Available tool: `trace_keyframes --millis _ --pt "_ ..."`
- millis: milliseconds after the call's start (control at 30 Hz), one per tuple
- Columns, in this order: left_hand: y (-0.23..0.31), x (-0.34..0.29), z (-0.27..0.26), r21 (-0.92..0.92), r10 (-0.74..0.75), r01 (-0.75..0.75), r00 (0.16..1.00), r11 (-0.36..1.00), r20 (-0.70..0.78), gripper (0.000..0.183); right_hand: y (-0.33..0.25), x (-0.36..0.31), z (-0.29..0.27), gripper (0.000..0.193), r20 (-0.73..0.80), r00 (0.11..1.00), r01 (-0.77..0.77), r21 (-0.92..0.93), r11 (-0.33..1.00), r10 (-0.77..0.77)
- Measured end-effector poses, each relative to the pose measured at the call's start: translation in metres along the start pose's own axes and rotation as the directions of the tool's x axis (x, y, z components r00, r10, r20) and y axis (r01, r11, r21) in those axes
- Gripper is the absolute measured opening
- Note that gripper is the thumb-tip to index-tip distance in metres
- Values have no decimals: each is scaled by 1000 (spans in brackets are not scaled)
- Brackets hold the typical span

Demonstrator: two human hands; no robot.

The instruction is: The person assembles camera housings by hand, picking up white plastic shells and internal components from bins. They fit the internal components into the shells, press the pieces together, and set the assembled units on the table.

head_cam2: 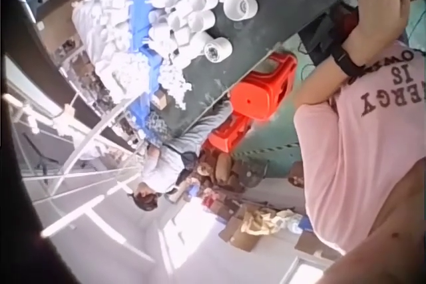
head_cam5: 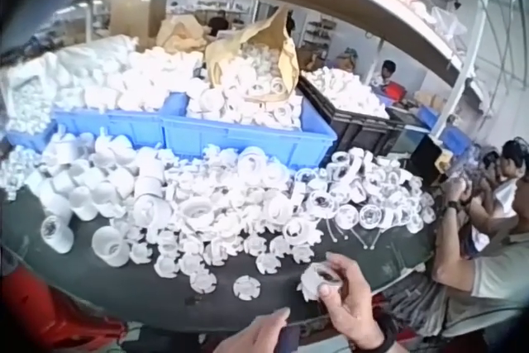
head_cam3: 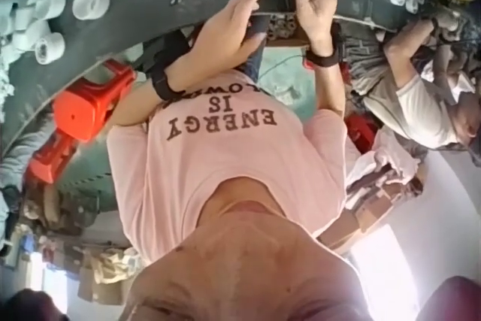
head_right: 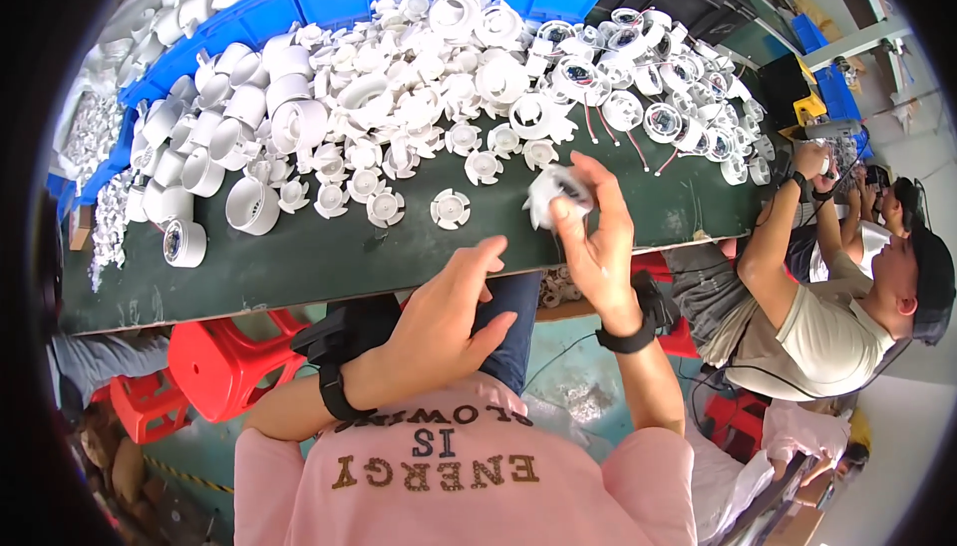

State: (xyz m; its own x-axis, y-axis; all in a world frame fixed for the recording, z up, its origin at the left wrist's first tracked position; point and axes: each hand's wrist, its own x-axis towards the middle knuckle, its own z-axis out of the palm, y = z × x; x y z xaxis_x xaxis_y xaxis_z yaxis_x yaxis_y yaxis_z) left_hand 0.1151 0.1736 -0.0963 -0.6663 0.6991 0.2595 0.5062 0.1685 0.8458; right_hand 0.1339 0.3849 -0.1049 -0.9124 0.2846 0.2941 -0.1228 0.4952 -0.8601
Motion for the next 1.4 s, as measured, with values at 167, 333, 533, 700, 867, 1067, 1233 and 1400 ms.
trace_keyframes --millis 167,333,533,700,867,1067,1233,1400 --pt "-1 -16 -18 -346 -181 195 981 918 72 87 -72 -28 8 59 554 801 -187 -131 974 228" --pt "-23 -66 -67 -159 -273 256 957 954 -99 68 -80 -39 41 83 657 724 107 194 975 -210" --pt "-24 -101 -106 -692 -612 390 785 607 -94 57 -56 -50 135 87 626 721 514 -195 836 -297" --pt "-31 -128 -117 -682 -664 386 721 621 -197 53 -31 -33 121 84 504 851 452 -559 695 -148" --pt "-36 -100 -108 -663 -636 424 764 618 -105 58 -53 -43 152 89 599 772 488 -349 800 -211" --pt "-40 -107 -113 -704 -567 336 816 626 -114 60 -30 -22 118 86 496 858 436 -564 702 -134" --pt "-38 -77 -99 -813 -563 320 827 486 -11 46 -53 -36 139 86 601 777 470 -351 810 -190" --pt "-43 -70 -94 -831 -582 349 812 433 37 50 -32 -7 84 21 331 850 491 -220 843 -410"
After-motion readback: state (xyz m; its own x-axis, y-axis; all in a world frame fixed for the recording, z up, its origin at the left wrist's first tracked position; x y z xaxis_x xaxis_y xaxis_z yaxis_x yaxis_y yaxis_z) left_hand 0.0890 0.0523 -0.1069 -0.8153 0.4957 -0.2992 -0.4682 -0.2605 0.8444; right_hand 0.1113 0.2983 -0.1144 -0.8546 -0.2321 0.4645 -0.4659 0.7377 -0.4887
